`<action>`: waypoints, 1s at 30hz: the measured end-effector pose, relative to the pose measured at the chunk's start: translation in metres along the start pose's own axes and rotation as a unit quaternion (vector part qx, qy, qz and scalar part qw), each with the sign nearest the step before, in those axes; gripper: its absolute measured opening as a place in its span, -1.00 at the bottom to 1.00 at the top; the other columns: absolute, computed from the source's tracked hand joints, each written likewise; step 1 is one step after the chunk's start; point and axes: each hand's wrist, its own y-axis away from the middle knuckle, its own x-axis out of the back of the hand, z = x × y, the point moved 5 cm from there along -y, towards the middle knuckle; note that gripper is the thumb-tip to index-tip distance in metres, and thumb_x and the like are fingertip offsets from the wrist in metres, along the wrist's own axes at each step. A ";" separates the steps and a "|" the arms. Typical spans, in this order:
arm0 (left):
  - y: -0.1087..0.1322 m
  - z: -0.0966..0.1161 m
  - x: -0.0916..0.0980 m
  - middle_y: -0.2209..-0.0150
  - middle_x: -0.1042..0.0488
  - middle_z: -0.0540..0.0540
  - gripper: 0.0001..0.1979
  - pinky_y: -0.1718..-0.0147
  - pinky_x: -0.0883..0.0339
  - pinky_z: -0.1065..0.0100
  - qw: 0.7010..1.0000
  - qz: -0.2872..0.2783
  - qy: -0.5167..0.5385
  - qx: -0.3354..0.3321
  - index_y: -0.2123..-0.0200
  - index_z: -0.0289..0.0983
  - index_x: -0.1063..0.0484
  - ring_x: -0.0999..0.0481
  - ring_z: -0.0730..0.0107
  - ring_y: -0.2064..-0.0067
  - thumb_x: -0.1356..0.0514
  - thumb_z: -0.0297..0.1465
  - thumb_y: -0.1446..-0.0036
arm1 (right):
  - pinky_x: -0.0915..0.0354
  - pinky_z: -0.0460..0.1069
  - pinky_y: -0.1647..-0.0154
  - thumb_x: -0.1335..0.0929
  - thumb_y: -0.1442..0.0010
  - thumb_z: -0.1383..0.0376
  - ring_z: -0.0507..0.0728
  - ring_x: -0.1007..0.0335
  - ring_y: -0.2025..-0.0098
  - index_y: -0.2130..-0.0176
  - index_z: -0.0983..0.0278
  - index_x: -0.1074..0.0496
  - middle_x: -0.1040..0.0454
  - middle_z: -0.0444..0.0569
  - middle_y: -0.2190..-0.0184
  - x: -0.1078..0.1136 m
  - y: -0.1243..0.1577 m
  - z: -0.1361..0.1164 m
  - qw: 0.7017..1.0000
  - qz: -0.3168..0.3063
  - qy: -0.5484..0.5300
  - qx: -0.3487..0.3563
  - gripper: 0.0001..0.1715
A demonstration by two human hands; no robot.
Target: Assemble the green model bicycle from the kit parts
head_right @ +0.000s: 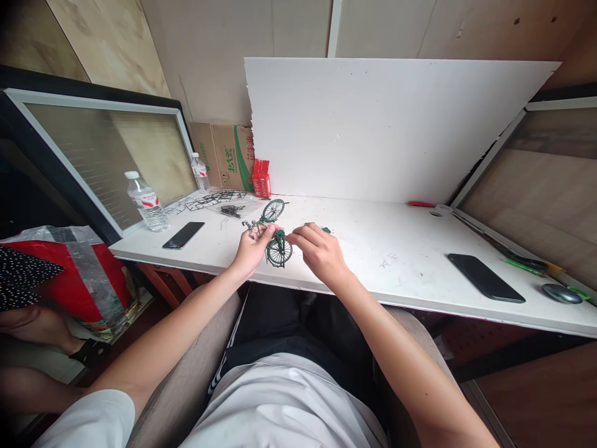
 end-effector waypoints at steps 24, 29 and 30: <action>0.002 -0.009 0.000 0.15 -0.71 -0.24 -0.62 -0.14 -0.43 0.11 1.000 0.022 -0.010 -0.003 0.22 -0.29 -0.67 -0.66 0.07 0.03 -0.45 -0.07 -0.19 | -0.44 0.01 0.23 -0.22 -0.41 0.62 0.13 -0.65 0.10 -0.05 0.21 -0.56 -0.70 0.01 0.13 -0.010 0.009 -0.002 0.999 -0.024 0.016 0.040 -0.50; -0.001 -0.010 0.000 0.14 -0.71 -0.23 -0.65 -0.14 -0.42 0.14 0.999 0.024 -0.029 -0.016 0.20 -0.28 -0.67 -0.66 0.08 0.02 -0.42 -0.08 -0.23 | -0.38 -0.02 0.35 -0.19 -0.38 0.64 0.09 -0.63 0.21 -0.07 0.24 -0.55 -0.69 0.02 0.15 -0.014 0.010 0.002 0.999 -0.043 0.013 0.015 -0.46; -0.002 -0.012 0.001 0.14 -0.71 -0.23 -0.65 -0.14 -0.41 0.13 0.999 0.027 -0.024 -0.015 0.20 -0.28 -0.67 -0.66 0.08 0.02 -0.43 -0.09 -0.21 | -0.38 -0.01 0.35 -0.20 -0.39 0.63 0.10 -0.62 0.21 -0.06 0.24 -0.55 -0.68 0.03 0.15 -0.014 0.008 0.004 0.999 -0.044 0.002 0.004 -0.49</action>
